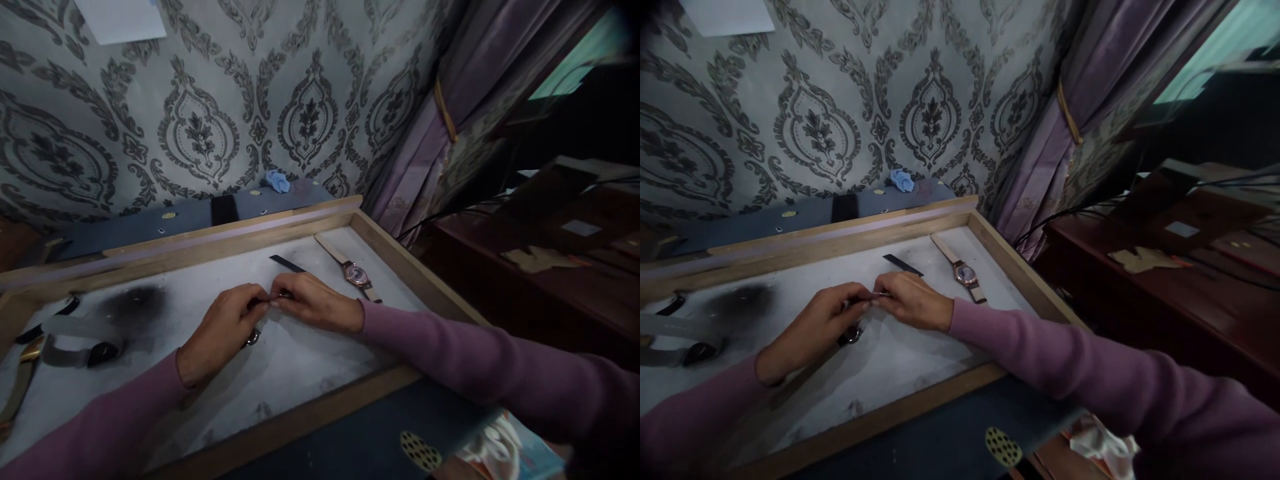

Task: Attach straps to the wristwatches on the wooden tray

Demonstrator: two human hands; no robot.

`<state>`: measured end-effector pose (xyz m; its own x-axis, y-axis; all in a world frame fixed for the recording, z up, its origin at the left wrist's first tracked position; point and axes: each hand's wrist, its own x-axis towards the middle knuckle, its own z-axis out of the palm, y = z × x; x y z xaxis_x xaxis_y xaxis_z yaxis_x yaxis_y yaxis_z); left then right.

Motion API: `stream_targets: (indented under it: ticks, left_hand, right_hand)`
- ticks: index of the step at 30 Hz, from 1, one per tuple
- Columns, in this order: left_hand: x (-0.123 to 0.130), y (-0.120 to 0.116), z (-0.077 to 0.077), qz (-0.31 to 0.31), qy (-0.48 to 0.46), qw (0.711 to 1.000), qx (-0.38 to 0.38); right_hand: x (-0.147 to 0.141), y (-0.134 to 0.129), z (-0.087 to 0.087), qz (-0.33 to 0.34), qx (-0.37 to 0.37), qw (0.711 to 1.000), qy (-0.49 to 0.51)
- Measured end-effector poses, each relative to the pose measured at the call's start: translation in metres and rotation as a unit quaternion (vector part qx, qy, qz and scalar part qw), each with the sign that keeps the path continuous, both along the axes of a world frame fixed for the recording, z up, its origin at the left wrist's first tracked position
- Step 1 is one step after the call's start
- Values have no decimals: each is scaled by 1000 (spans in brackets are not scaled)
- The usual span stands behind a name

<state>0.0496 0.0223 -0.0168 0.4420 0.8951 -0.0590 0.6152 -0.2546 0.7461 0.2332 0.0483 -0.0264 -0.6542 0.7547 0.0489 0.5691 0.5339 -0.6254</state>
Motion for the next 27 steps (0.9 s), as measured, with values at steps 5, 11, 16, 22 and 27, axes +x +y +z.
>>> stream_targets:
  ticks: [5,11,16,22,27]
  left_hand:
    - [-2,1,-5,30,-82,994,-68]
    - [-2,4,-5,22,-127,989,-75]
    - [-3,-3,-1,35,-151,979,-130]
    - [-8,-10,-8,54,-197,962,-181]
    - [-8,-12,-12,72,-224,950,-204]
  right_hand:
    - [-2,-1,3,-20,-53,998,40]
    - [-4,-2,6,-36,-73,996,38]
    - [10,-3,9,-89,-55,994,-12]
    - [27,-14,6,-140,-48,984,-99]
    - [22,-19,7,-147,-70,982,-94]
